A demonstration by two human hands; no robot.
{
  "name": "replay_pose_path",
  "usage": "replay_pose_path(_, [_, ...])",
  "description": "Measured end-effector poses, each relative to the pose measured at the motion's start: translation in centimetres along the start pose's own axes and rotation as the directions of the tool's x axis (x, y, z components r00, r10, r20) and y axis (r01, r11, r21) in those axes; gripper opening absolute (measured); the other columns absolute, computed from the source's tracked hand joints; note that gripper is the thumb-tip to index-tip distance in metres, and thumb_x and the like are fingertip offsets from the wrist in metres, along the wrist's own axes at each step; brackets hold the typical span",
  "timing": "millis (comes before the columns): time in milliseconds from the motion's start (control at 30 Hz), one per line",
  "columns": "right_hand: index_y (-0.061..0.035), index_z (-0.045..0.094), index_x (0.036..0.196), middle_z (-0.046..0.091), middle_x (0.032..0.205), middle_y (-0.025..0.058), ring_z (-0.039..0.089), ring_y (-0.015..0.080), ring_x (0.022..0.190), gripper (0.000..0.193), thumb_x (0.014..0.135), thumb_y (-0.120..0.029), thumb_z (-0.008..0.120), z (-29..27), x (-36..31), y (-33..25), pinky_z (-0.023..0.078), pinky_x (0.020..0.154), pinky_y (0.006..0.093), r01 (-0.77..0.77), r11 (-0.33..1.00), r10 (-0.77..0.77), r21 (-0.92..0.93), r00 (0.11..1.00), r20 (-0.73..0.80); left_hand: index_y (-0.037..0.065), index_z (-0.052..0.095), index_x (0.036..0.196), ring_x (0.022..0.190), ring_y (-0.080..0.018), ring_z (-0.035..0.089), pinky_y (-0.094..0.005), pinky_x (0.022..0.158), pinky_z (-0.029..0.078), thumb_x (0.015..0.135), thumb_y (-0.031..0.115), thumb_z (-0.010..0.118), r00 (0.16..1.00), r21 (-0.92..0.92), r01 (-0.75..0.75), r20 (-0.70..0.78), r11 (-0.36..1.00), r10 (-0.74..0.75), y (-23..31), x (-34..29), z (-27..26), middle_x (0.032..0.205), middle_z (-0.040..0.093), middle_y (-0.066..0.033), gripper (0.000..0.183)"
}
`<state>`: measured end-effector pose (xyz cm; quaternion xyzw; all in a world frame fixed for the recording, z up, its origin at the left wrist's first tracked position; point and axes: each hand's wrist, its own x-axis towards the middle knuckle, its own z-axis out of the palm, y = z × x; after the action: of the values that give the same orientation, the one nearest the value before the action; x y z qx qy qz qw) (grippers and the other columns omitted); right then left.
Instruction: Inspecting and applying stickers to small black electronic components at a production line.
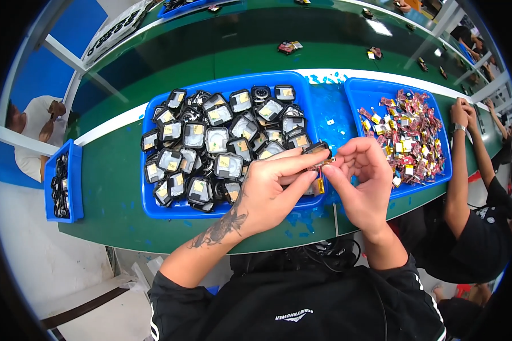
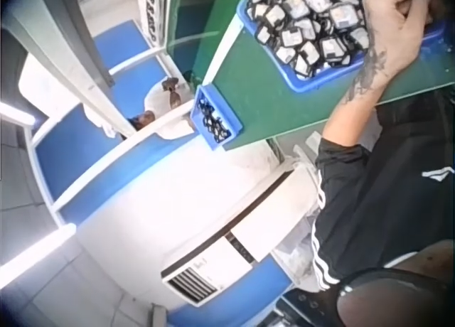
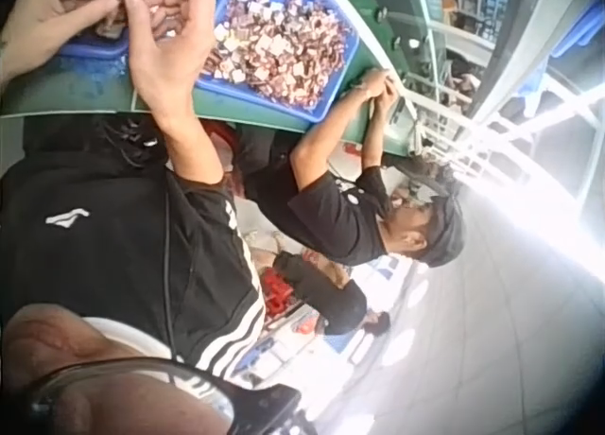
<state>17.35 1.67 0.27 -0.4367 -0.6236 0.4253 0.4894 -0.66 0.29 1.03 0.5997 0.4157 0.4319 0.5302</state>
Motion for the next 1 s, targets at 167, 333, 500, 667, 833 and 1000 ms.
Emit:
replay_pose_path(167, [-0.0025,0.053,0.103,0.060,0.080,0.0002,0.051,0.0015,0.066,0.031,0.080,0.003,0.074,-0.2,0.2,-0.4,0.039,0.057,0.0159,-0.003,0.999,0.003,-0.045,1.000,0.003,-0.004,0.059,0.127,0.108,-0.0173,0.063,-0.0281,0.093,0.053,0.090,-0.008,0.059,0.999,-0.240,0.024,-0.035,0.970,-0.033,-0.4,-0.1,0.2,0.124,0.062,-0.0166,0.037])
replay_pose_path(333, [-0.0009,0.053,0.111,0.060,0.087,0.0020,0.053,0.0043,0.072,0.038,0.080,0.003,0.073,-0.2,0.9,-1.0,0.044,0.060,0.0171,-0.027,0.994,0.030,-0.106,0.999,0.030,-0.003,0.055,0.131,0.109,-0.0180,0.063,-0.0284,0.093,0.053,0.089,-0.010,0.058,0.998,-0.229,-0.009,-0.055,0.973,-0.004,-0.3,0.2,0.5,0.123,0.062,-0.0163,0.043])
replay_pose_path(500, [-0.0003,0.052,0.119,0.060,0.097,0.0048,0.059,0.0078,0.085,0.044,0.080,0.005,0.072,-0.3,1.4,-1.3,0.052,0.066,0.0191,-0.067,0.996,0.074,-0.059,0.990,0.118,-0.001,0.051,0.136,0.110,-0.0161,0.062,-0.0277,0.092,0.053,0.091,-0.010,0.053,0.994,-0.323,-0.046,-0.110,0.945,0.011,0.3,0.3,0.6,0.128,0.061,-0.0153,0.046])
replay_pose_path(667, [-0.0005,0.053,0.118,0.060,0.097,0.0045,0.061,0.0083,0.086,0.044,0.079,0.006,0.072,0.8,2.7,-1.3,0.052,0.068,0.0192,-0.052,0.998,0.054,-0.018,0.982,0.183,-0.004,0.050,0.135,0.105,-0.0131,0.064,-0.0239,0.087,0.053,0.091,-0.009,0.052,0.993,-0.436,-0.059,-0.121,0.898,0.007,-1.0,0.1,-0.3,0.121,0.064,-0.0128,0.045])
replay_pose_path(833, [-0.0024,0.054,0.119,0.060,0.094,0.0021,0.059,0.0075,0.085,0.044,0.079,0.005,0.072,1.4,4.0,-1.8,0.052,0.067,0.0188,-0.010,0.996,0.025,-0.091,0.987,0.160,-0.002,0.045,0.140,0.099,-0.0075,0.061,-0.0223,0.084,0.052,0.089,-0.008,0.057,0.983,-0.562,-0.092,-0.182,0.822,-0.015,0.0,0.2,-0.5,0.127,0.058,-0.0118,0.053])
replay_pose_path(1000, [-0.0017,0.053,0.121,0.067,0.092,0.0073,0.061,0.0098,0.080,0.042,0.082,-0.003,0.070,4.3,13.1,-2.2,0.051,0.068,0.0235,-0.053,0.995,0.084,-0.088,0.911,0.403,0.001,0.047,0.134,0.113,-0.0279,0.059,-0.0336,0.086,0.056,0.087,-0.004,0.061,0.753,0.168,-0.458,-0.449,0.873,0.481,0.7,-1.3,-2.4,0.129,0.051,-0.0169,0.050])
